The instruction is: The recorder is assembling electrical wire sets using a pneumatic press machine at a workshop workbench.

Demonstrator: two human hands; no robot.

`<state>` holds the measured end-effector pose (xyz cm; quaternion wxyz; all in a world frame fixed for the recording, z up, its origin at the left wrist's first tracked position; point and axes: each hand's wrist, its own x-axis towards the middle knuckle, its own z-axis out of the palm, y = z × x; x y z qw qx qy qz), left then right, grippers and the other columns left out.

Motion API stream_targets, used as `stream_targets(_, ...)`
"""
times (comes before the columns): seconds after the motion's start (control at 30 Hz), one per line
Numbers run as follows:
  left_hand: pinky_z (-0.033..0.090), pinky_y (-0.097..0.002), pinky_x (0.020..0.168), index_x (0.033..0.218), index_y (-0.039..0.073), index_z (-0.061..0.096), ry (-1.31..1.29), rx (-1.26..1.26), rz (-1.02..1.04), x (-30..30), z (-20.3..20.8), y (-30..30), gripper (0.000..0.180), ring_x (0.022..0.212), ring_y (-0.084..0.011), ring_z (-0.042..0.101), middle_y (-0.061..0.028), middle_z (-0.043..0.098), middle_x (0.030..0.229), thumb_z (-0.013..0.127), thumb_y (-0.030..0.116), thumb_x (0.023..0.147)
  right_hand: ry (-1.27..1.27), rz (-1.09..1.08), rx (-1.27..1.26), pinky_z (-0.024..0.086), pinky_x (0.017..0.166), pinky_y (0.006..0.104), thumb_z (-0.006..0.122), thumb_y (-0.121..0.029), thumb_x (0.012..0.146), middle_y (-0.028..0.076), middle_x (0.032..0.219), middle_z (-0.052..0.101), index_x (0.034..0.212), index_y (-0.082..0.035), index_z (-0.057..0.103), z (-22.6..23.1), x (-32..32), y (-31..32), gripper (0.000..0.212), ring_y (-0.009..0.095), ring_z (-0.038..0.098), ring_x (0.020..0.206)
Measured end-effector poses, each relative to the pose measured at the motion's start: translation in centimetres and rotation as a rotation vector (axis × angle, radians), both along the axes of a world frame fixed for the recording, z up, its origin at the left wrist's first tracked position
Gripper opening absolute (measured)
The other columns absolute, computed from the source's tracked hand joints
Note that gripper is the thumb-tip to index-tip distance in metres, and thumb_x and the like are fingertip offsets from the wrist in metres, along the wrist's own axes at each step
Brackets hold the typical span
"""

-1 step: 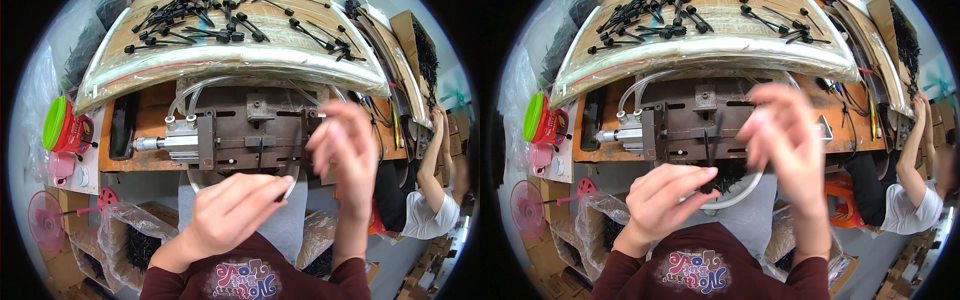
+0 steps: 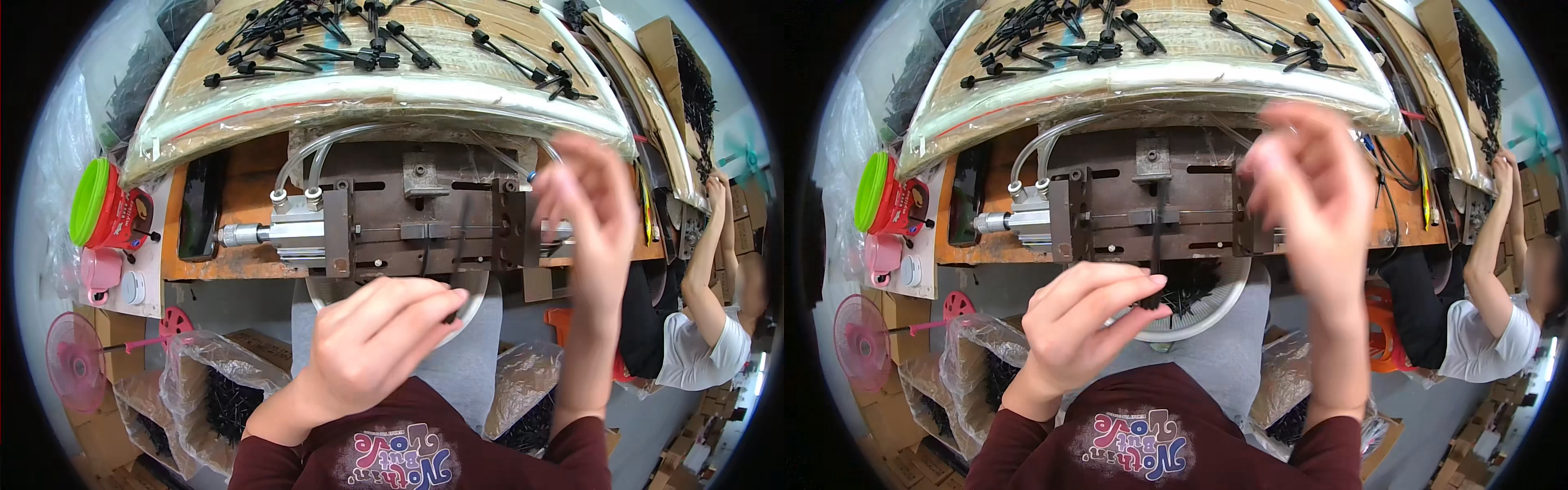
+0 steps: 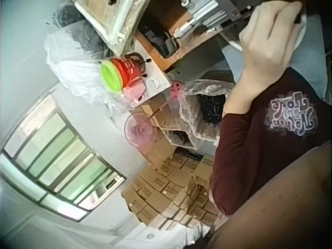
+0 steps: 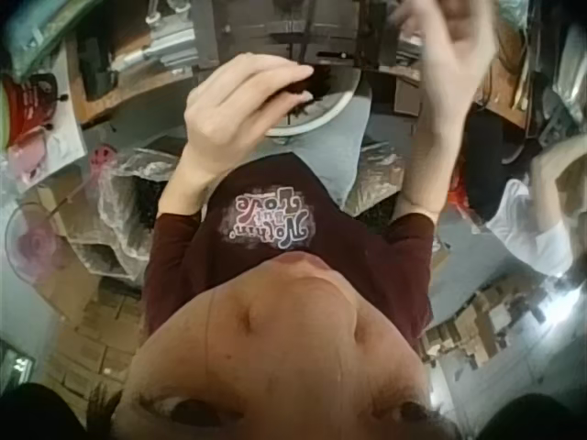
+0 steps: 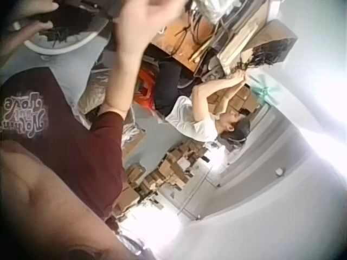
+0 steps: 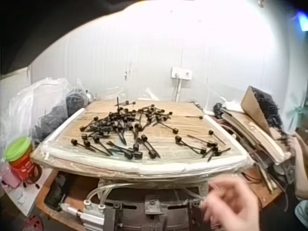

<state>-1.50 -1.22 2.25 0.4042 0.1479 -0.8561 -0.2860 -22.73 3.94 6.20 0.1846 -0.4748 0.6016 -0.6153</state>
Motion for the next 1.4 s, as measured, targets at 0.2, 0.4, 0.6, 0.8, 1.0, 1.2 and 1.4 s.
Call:
stream_targets(0.2,0.055,-0.0314,0.070,0.090,0.002,0.068,-0.137,-0.062,0.126,-0.3,-1.7,0.3,0.028,0.082,-0.0240,0.065,-0.0134,0.066,0.113,0.078,0.004,0.064,1.223,-0.403,0.399,0.045,0.095,0.0413,0.061,-0.003,0.075,0.012,0.124,0.059,0.125,-0.010,0.053,3.6,-12.5,-6.3,0.051,0.030,0.056,0.113)
stream_targets(0.4,0.054,-0.0331,0.075,0.090,0.002,0.066,-0.242,-0.193,0.176,-0.9,-3.6,0.1,0.025,0.086,-0.0256,0.066,-0.0152,0.064,0.120,0.076,0.009,0.068,1.131,-0.008,0.675,0.051,0.077,0.0364,0.055,0.004,0.070,0.018,0.123,0.060,0.141,-0.023,0.044,4.3,-14.1,-12.0,0.077,0.022,0.061,0.076)
stream_targets(0.6,0.054,-0.0318,0.071,0.089,0.002,0.066,-0.274,-0.240,0.170,-1.8,-3.0,-0.2,0.025,0.079,-0.0239,0.067,-0.0161,0.064,0.120,0.077,0.010,0.068,1.280,0.048,0.468,0.048,0.092,0.0384,0.058,0.002,0.071,0.019,0.115,0.062,0.136,-0.017,0.050,3.4,-12.0,-14.5,0.068,0.029,0.061,0.104)
stream_targets(0.8,0.053,-0.0306,0.067,0.088,0.002,0.066,-0.332,-0.208,0.177,-1.6,-2.9,-0.2,0.025,0.071,-0.0222,0.066,-0.0165,0.064,0.120,0.077,0.010,0.067,1.380,0.191,0.526,0.049,0.087,0.0403,0.061,0.001,0.072,0.014,0.106,0.066,0.108,-0.003,0.061,5.1,-7.3,-15.2,0.037,0.031,0.062,0.100)
stream_targets(1.0,0.052,-0.0297,0.063,0.087,0.002,0.066,-0.321,-0.232,0.165,-1.8,-3.0,-0.3,0.025,0.066,-0.0215,0.066,-0.0168,0.064,0.119,0.077,0.010,0.067,1.651,0.147,0.415,0.048,0.084,0.0437,0.061,-0.002,0.079,0.015,0.096,0.064,0.103,0.000,0.059,4.2,-8.5,-15.0,0.024,0.035,0.061,0.097)
stream_targets(1.2,0.051,-0.0261,0.058,0.093,0.003,0.067,-0.325,-0.170,0.144,-1.4,-2.2,-0.4,0.026,0.064,-0.0190,0.065,-0.0163,0.064,0.119,0.077,0.012,0.071,1.460,0.111,0.221,0.046,0.081,0.0450,0.057,0.001,0.083,0.017,0.096,0.062,0.105,0.001,0.057,4.0,-10.3,-12.1,0.022,0.038,0.059,0.092)
stream_targets(1.4,0.054,-0.0256,0.061,0.115,0.000,0.063,0.025,0.322,0.017,-1.2,-0.4,-0.6,0.030,0.076,-0.0159,0.068,-0.0169,0.065,0.115,0.066,0.009,0.087,1.260,0.075,-0.092,0.048,0.076,0.0432,0.055,0.005,0.079,0.016,0.090,0.060,0.103,0.000,0.057,3.9,-6.2,-8.1,0.024,0.036,0.061,0.086)
